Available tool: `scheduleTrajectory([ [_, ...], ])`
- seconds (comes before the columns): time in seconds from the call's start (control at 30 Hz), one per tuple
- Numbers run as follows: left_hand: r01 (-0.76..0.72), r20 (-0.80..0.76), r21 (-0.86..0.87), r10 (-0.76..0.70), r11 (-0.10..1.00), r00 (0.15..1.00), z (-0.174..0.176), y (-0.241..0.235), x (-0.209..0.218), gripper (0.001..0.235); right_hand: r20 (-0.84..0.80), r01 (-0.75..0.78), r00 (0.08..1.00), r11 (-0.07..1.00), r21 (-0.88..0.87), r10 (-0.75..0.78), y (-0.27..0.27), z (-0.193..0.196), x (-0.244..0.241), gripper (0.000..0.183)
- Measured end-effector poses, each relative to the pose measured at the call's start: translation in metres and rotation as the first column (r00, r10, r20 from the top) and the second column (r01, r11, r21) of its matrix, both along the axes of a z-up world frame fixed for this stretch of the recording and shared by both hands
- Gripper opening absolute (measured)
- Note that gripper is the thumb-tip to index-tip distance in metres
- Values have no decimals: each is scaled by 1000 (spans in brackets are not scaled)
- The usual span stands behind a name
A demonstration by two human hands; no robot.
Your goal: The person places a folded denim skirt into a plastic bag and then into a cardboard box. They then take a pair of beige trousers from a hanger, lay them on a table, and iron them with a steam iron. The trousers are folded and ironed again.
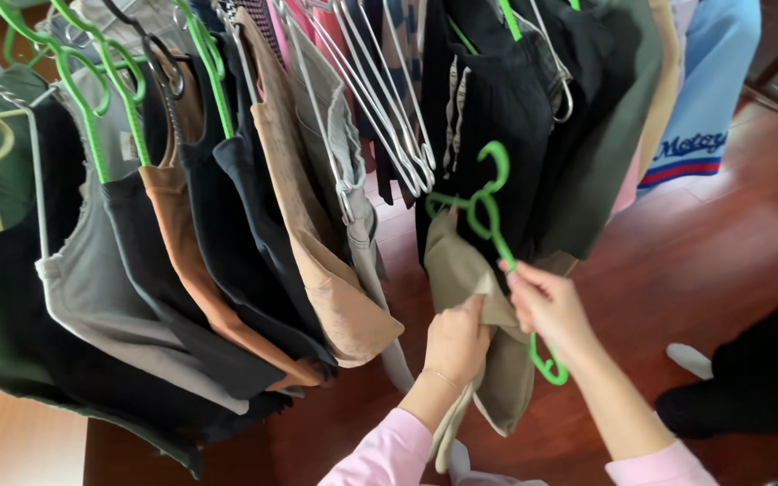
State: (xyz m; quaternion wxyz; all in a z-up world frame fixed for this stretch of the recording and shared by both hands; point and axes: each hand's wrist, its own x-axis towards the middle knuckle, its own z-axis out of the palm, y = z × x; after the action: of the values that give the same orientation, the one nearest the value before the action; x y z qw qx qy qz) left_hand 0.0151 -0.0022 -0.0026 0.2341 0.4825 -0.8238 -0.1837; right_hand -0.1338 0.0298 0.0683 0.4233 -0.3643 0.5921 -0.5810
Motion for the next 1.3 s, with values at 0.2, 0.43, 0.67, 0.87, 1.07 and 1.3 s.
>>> scheduleTrajectory([
  [0.2, -271, -497, 254, 366, 928, 787, 9, -4, 40, 38, -41, 98, 995, 971, 220, -92, 25, -67, -4, 37],
  [0.43, -237, -734, 191, 299, 953, 611, 83, 6, 76, 40, -337, 138, 941, 936, 324, -22, 73, -172, -44, 38],
  [0.67, -283, -682, 220, 355, 933, 639, 108, 6, 108, 46, -131, -18, 989, 919, 395, 75, 74, -140, -48, 42],
  [0.87, -308, -649, 314, 440, 898, 620, 111, 7, 118, 46, -211, -81, 971, 983, 166, 116, 13, 30, -25, 40],
  [1.07, -374, -650, 344, 506, 861, 567, 126, -9, 126, 43, -230, -232, 955, 956, -181, 188, -81, 180, -1, 40],
  [1.3, -419, -649, 355, 543, 836, 533, 145, -29, 120, 46, -91, -237, 971, 898, -370, 219, -189, 243, 10, 39],
])
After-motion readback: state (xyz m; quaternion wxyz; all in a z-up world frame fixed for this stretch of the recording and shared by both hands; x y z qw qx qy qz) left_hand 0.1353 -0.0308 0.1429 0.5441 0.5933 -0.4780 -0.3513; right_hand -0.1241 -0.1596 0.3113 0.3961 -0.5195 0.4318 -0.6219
